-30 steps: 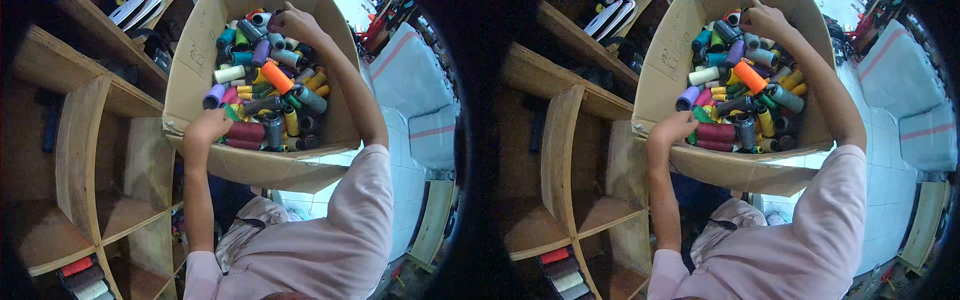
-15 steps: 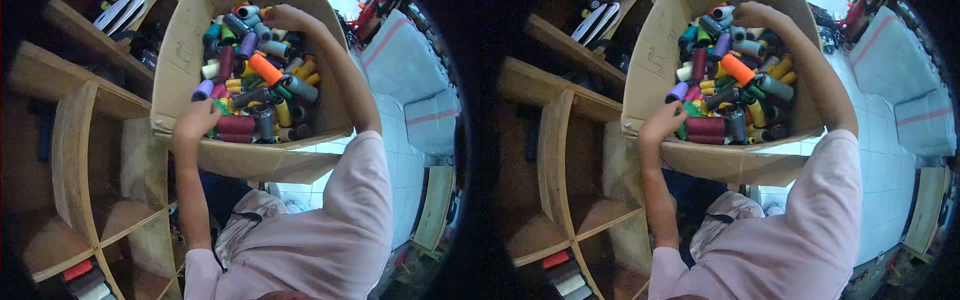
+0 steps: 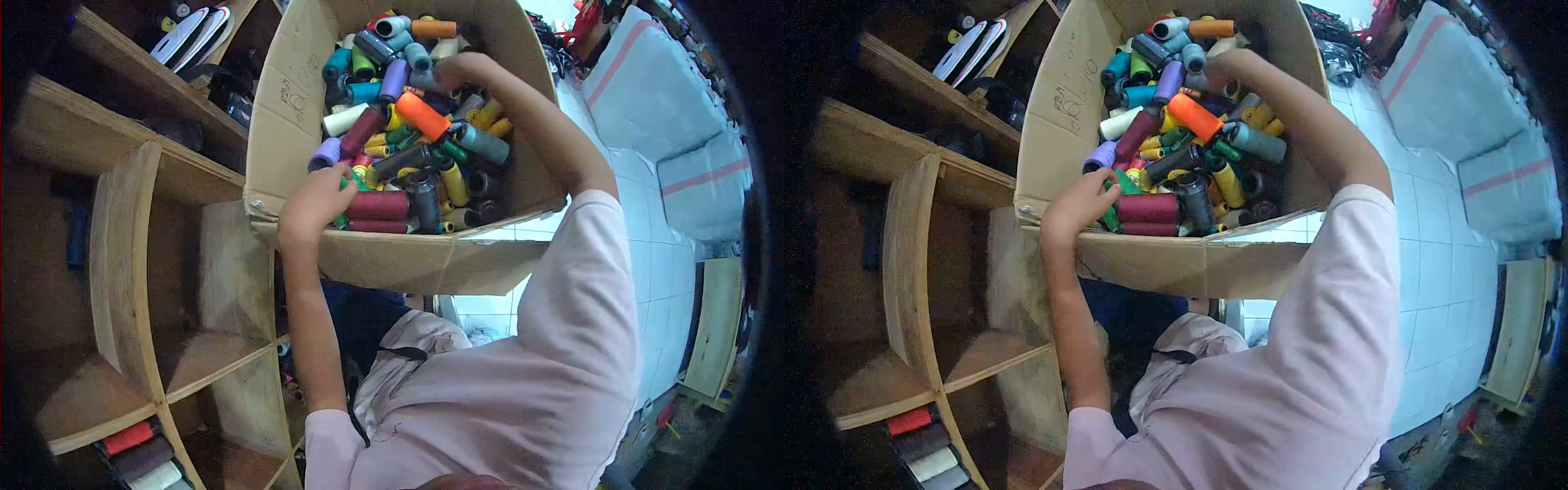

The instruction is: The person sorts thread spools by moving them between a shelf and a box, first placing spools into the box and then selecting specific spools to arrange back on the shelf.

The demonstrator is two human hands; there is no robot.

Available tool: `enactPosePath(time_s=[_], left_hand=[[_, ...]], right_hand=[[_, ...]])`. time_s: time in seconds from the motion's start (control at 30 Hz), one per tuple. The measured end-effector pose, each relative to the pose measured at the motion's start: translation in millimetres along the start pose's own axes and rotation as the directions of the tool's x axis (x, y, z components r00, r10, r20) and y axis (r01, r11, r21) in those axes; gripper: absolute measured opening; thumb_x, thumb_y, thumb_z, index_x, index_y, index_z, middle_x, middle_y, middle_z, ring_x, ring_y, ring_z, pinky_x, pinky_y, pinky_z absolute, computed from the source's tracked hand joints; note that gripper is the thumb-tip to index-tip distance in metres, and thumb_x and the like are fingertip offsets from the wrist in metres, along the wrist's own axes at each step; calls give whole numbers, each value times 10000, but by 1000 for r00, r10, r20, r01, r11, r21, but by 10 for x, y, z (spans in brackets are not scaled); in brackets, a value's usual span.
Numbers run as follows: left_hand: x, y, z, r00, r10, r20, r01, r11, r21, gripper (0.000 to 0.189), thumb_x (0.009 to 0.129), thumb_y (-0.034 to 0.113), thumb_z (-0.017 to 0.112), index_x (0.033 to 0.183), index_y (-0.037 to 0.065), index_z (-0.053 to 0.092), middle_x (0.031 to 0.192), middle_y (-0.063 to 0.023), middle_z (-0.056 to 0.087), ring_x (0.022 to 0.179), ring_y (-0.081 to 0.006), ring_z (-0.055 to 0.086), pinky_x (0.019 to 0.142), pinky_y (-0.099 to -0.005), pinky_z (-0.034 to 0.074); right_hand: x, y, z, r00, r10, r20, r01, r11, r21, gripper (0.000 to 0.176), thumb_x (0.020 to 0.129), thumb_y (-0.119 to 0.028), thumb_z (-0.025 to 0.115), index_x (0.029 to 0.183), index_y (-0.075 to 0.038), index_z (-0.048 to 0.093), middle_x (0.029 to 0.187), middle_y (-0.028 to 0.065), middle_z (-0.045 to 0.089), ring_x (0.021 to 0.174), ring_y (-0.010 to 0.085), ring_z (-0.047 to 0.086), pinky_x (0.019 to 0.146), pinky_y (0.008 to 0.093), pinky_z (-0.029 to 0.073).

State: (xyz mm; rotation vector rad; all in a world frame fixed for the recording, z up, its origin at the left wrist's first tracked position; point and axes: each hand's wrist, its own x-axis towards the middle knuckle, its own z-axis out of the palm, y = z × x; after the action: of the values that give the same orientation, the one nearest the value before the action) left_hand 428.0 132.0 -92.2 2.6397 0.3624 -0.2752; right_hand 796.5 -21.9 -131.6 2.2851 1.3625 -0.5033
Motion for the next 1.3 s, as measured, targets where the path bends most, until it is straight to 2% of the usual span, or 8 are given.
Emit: enactPosePath(time_s=[0.37, 0.53, 0.6, 0.73, 0.8, 0.87, 1.13, 1.3], left_hand=[[19, -38, 63, 997, 40, -72, -40, 999, 3, 311, 927, 308, 554, 1078, 46, 627, 944, -240, 669, 932, -400, 648, 809, -469, 490], [52, -88, 89, 996, 49, -77, -50, 999, -15, 335, 924, 321, 542, 1109, 54, 623, 968, -232, 677, 945, -400, 647, 835, -475, 493], [32, -74, 79, 995, 53, -83, -55, 998, -20, 347, 922, 326, 539, 1123, 55, 620, 972, -230, 679, 948, -398, 647, 837, -473, 493], [2, -6, 7, 999, 6, -37, -6, 1000, 8, 348, 913, 322, 543, 1132, 60, 609, 1042, -217, 673, 996, -388, 639, 859, -484, 493], [17, -1, 13, 1000, 15, -19, -14, 1000, 12, 333, 906, 312, 542, 1121, 66, 605, 1090, -204, 668, 1032, -382, 633, 876, -497, 494], [13, 7, -9, 999, -9, 35, 9, 1000, 1, 339, 902, 322, 549, 1118, 66, 604, 1095, -199, 667, 1032, -380, 633, 873, -502, 498], [26, -44, 45, 1000, -12, -17, 12, 999, 48, 340, 900, 325, 545, 1125, 78, 606, 1093, -192, 671, 1028, -371, 641, 873, -506, 508], [7, 4, 36, 999, -35, -23, 36, 999, 41, 332, 905, 326, 535, 1118, 83, 608, 1094, -187, 672, 1027, -367, 644, 869, -507, 512]], right_hand=[[-188, 59, 230, 991, -17, -134, 97, 778, 620, 576, 808, -226, 720, 1297, -90, 446, 990, 126, 606, 796, 207, 612, 614, 348, 516], [-150, 258, -119, 920, 30, -390, 319, 517, 794, 530, 902, -340, 646, 1325, -96, 440, 1045, 90, 617, 888, 156, 613, 644, 304, 516], [-500, 55, -342, 781, 364, -507, 461, 211, 862, 446, 918, -308, 630, 1256, -38, 525, 932, 68, 632, 703, 161, 616, 566, 297, 514], [-10, 697, 33, 827, 194, -528, 347, 564, 750, 445, 861, -288, 692, 1223, -64, 562, 965, 45, 650, 801, 169, 609, 633, 312, 514], [103, 737, 275, 991, 111, -74, -52, 829, 557, 452, 813, -265, 733, 1193, -55, 605, 947, 67, 666, 806, 195, 617, 675, 360, 525], [-249, 425, 224, 887, 70, 457, -272, 879, 392, 468, 765, -250, 769, 1172, -58, 642, 962, 92, 683, 846, 219, 633, 745, 413, 536], [-68, 434, 625, 888, 78, 453, -339, 777, 530, 470, 692, -328, 858, 1081, -99, 724, 1155, 132, 679, 1027, 286, 647, 887, 439, 533], [-62, 380, 545, 751, 234, 617, -479, 836, 266, 565, 723, -319, 829, 1189, -59, 644, 1078, 136, 698, 922, 278, 669, 839, 448, 542]])
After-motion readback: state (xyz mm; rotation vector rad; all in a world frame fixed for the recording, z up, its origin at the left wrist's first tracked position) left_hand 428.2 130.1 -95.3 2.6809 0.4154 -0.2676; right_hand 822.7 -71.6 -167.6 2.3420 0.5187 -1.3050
